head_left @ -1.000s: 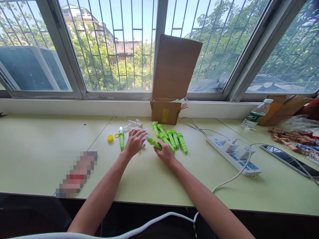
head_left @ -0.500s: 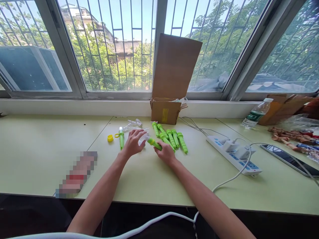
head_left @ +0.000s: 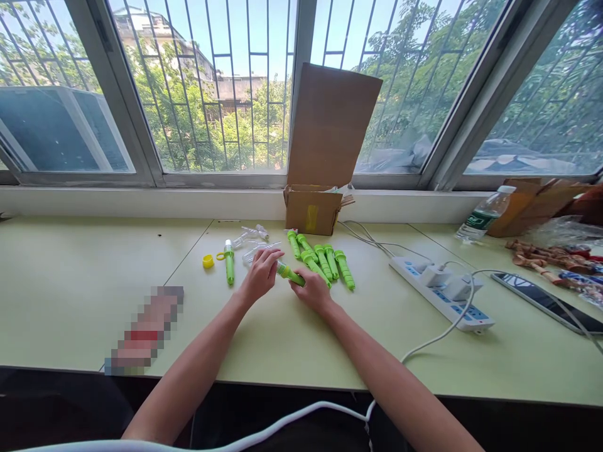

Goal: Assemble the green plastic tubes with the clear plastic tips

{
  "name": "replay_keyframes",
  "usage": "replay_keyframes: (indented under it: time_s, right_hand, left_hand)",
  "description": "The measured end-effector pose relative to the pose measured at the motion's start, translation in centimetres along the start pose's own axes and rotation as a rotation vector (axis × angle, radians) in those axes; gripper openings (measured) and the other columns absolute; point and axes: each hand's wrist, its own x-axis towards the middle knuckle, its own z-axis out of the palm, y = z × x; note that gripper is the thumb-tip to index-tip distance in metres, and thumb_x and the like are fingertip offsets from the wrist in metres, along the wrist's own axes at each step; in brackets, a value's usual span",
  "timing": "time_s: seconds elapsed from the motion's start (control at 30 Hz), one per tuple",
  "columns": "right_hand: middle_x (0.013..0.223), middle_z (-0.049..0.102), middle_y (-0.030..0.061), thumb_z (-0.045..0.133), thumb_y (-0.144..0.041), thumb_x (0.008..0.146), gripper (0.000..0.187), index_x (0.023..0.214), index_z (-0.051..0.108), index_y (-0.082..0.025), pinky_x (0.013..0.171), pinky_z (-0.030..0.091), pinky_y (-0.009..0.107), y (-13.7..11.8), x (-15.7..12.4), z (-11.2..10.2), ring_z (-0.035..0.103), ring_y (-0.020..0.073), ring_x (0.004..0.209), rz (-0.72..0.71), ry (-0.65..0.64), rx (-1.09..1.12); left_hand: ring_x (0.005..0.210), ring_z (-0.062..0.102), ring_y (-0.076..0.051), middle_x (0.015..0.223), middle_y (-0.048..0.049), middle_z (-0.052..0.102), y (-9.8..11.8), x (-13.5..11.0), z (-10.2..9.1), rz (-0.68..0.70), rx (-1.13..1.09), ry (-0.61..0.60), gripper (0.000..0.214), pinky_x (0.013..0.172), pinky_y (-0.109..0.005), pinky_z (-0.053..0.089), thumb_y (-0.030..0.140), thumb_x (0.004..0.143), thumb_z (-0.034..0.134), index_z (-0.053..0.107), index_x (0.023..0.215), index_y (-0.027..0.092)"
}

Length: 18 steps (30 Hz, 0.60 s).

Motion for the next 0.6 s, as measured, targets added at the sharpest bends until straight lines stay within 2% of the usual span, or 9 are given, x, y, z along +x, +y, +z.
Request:
replay_keyframes:
  time_s: [0.17, 0.33, 0.47, 0.6]
  right_hand:
    - [0.084, 0.07, 0.0024, 0.059, -0.03, 0.079, 0.018, 0.093, 0.069, -0.025, 0.06, 0.037, 0.025, -0.25, -0.09, -0.14, 0.061, 0.019, 0.076, -0.005, -0.001, 0.012]
    - [0.085, 0.071, 0.0021, 0.059, -0.029, 0.078, 0.018, 0.092, 0.069, -0.025, 0.061, 0.039, 0.025, -0.46, -0.12, -0.36, 0.062, 0.0188, 0.076, -0.012, 0.0, 0.023]
    - [0.087, 0.071, 0.0031, 0.06, -0.029, 0.078, 0.021, 0.097, 0.069, -0.025, 0.065, 0.042, 0.026, -0.28, -0.04, -0.18, 0.063, 0.0201, 0.079, -0.015, 0.002, 0.066]
    - [0.09, 0.071, 0.0044, 0.06, -0.029, 0.079, 0.025, 0.102, 0.068, -0.024, 0.07, 0.045, 0.028, -0.04, 0.01, 0.12, 0.064, 0.0213, 0.083, -0.033, 0.021, 0.107]
  left_hand:
    - [0.116, 0.049, -0.021, 0.123, -0.0079, 0.057, -0.2, -0.05, 0.41, -0.038, 0.033, 0.074, 0.034, 0.099, -0.041, 0.043, 0.015, 0.09, 0.044, 0.052, 0.122, 0.023]
    - [0.116, 0.05, -0.026, 0.125, -0.0104, 0.055, -0.21, -0.16, 0.4, -0.136, 0.082, 0.116, 0.037, 0.099, -0.044, 0.042, 0.023, 0.089, 0.05, 0.049, 0.125, 0.021]
    - [0.11, 0.054, -0.027, 0.116, -0.0104, 0.06, -0.46, -0.19, 0.52, -0.238, 0.097, 0.16, 0.039, 0.095, -0.044, 0.044, 0.033, 0.088, 0.054, 0.047, 0.124, 0.02]
    - [0.103, 0.059, -0.025, 0.108, -0.0105, 0.062, -0.72, -0.21, 0.73, -0.269, 0.087, 0.195, 0.041, 0.09, -0.042, 0.047, 0.038, 0.087, 0.056, 0.047, 0.122, 0.019]
